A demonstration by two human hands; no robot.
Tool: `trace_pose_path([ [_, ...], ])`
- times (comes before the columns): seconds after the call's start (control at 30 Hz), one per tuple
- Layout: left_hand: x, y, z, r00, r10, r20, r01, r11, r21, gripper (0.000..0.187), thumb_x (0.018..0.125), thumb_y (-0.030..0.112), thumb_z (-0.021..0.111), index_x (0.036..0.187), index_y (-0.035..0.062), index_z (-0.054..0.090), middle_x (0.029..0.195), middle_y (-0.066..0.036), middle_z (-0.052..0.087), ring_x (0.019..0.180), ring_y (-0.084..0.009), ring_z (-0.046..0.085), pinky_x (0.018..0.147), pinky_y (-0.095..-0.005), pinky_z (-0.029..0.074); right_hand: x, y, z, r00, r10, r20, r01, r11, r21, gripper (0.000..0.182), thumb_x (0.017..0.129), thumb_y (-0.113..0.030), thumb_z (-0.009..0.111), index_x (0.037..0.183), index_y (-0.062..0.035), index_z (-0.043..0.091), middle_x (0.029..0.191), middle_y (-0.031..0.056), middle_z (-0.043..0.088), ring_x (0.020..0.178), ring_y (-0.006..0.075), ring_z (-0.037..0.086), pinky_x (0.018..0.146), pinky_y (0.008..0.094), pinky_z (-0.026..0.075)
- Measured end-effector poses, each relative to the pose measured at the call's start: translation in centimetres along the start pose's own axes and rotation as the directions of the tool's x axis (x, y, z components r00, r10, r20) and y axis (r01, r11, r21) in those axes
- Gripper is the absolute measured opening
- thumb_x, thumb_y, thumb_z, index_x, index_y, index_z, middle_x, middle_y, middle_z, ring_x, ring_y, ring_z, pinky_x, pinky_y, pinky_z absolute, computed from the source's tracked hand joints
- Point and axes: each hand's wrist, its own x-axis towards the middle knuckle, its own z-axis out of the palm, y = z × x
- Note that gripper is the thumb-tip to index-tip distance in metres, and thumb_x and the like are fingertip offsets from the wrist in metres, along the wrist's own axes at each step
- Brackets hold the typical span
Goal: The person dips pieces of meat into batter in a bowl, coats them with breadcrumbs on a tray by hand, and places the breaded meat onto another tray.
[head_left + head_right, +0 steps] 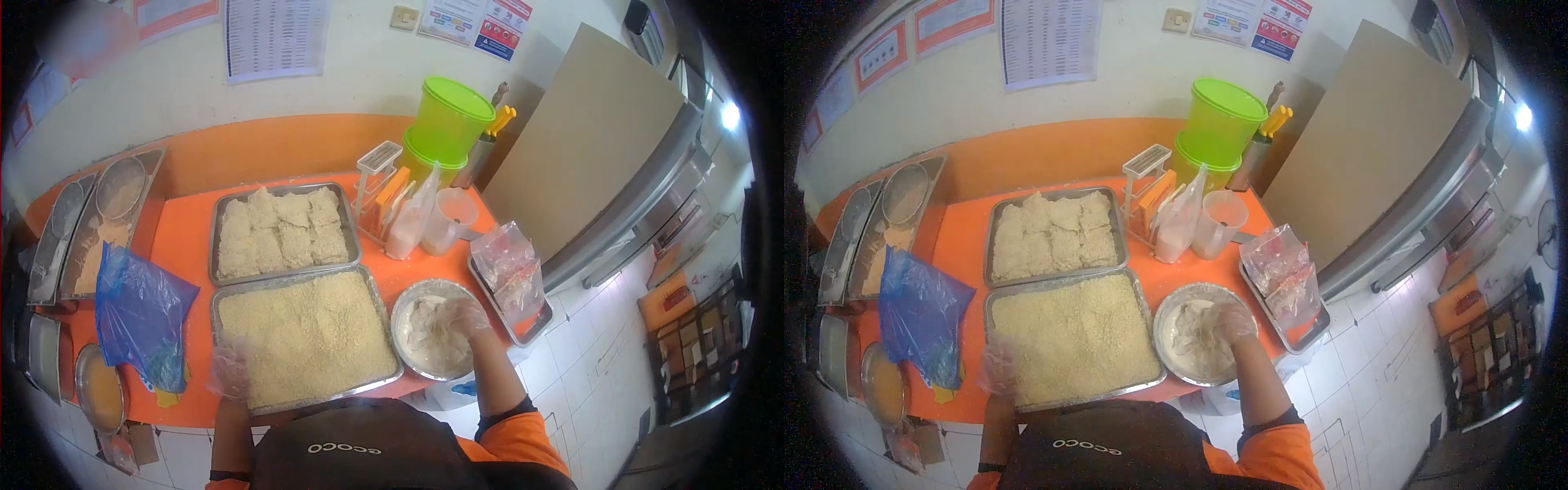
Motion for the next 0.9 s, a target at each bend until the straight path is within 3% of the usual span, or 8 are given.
trace_pose_path([
  [0.23, 0.2, 1.9, -0.7, 0.99, 0.013, 0.142, -0.062, 0.935, 0.348, 0.032, 0.089, 0.028, 0.051, 0.11, 0.0048, 0.049, 0.102, -0.011, 0.053, 0.095, -0.0245, 0.051, 0.084, -0.0355, 0.043, 3.9, -1.5, 7.8, 0.985, 0.042, 0.169, -0.039, 0.999, -0.022, 0.042, 0.075, -0.042, 0.052, 0.087, -0.0051, 0.068, 0.094, 0.0196, 0.064, 0.092, 0.0334, 0.06, 0.083, 0.0412, 0.044],
  [0.33, 0.0, 3.5, -1.2, 0.995, -0.018, 0.099, -0.022, 0.92, 0.391, 0.035, 0.09, 0.03, 0.05, 0.114, 0.0049, 0.048, 0.105, -0.011, 0.053, 0.098, -0.026, 0.051, 0.088, -0.0366, 0.042, 2.0, -3.6, 2.7, 0.956, -0.134, 0.259, 0.153, 0.987, -0.053, 0.039, 0.075, -0.04, 0.053, 0.087, -0.0058, 0.068, 0.094, 0.0198, 0.063, 0.091, 0.0334, 0.06, 0.083, 0.0412, 0.045],
  [0.4, -1.1, 5.5, -1.2, 0.978, 0.154, -0.141, -0.107, 0.95, 0.293, 0.03, 0.086, 0.033, 0.054, 0.099, 0.0061, 0.053, 0.087, -0.011, 0.057, 0.08, -0.0264, 0.054, 0.069, -0.0378, 0.042, 1.4, -2.6, 3.1, 0.989, -0.083, 0.126, 0.08, 0.996, 0.034, 0.036, 0.075, -0.037, 0.055, 0.089, -0.0066, 0.066, 0.093, 0.0191, 0.063, 0.091, 0.033, 0.06, 0.082, 0.0414, 0.045],
  [0.47, -1.1, 4.6, -1.0, 0.97, 0.165, -0.178, -0.116, 0.959, 0.258, 0.033, 0.083, 0.035, 0.057, 0.098, 0.0055, 0.053, 0.086, -0.011, 0.057, 0.078, -0.0264, 0.054, 0.066, -0.0377, 0.042, 0.7, -2.0, 2.9, 1.0, 0.003, 0.009, -0.003, 0.997, 0.074, 0.034, 0.073, -0.036, 0.059, 0.091, -0.0075, 0.065, 0.093, 0.0182, 0.063, 0.091, 0.0326, 0.06, 0.082, 0.0416, 0.045],
  [0.63, -0.6, -2.1, 1.4, 0.984, 0.165, -0.07, -0.156, 0.98, 0.123, 0.04, 0.082, 0.034, 0.059, 0.106, 0.0034, 0.049, 0.098, -0.01, 0.052, 0.091, -0.0244, 0.051, 0.078, -0.0358, 0.042, -2.8, -2.9, -2.2, 0.972, 0.054, -0.227, -0.048, 0.998, 0.032, 0.042, 0.069, -0.041, 0.068, 0.097, -0.0102, 0.064, 0.093, 0.0167, 0.064, 0.088, 0.0325, 0.061, 0.08, 0.0423, 0.046],
  [0.73, -0.6, -2.5, 2.0, 0.947, 0.278, -0.161, -0.286, 0.958, -0.026, 0.034, 0.082, 0.03, 0.059, 0.102, 0.0038, 0.049, 0.094, -0.009, 0.051, 0.088, -0.0227, 0.05, 0.076, -0.0353, 0.042, -4.2, -4.4, -6.3, 0.995, 0.095, -0.041, -0.078, 0.945, 0.318, 0.041, 0.073, -0.04, 0.069, 0.1, -0.0097, 0.065, 0.089, 0.0115, 0.066, 0.081, 0.0263, 0.063, 0.076, 0.0379, 0.048],
  [0.83, -0.9, 2.2, -0.2, 0.961, 0.257, -0.102, -0.245, 0.963, 0.117, 0.029, 0.085, 0.03, 0.055, 0.1, 0.0056, 0.05, 0.09, -0.007, 0.05, 0.085, -0.0208, 0.051, 0.076, -0.0346, 0.043, -4.5, -1.6, -5.8, 0.99, 0.072, 0.117, -0.134, 0.695, 0.706, 0.036, 0.078, -0.033, 0.069, 0.103, -0.007, 0.064, 0.085, 0.0053, 0.065, 0.076, 0.0181, 0.061, 0.074, 0.0327, 0.048],
  [0.9, -0.2, -2.5, 1.6, 0.961, 0.252, -0.109, -0.275, 0.899, -0.341, 0.024, 0.088, 0.028, 0.051, 0.099, 0.0069, 0.05, 0.088, -0.006, 0.05, 0.084, -0.0188, 0.051, 0.075, -0.0335, 0.044, -4.9, -1.6, -7.1, 0.963, 0.124, 0.239, -0.269, 0.444, 0.855, 0.03, 0.078, -0.025, 0.069, 0.099, -0.0045, 0.063, 0.084, 0.0027, 0.064, 0.076, 0.0145, 0.059, 0.072, 0.0299, 0.048],
])
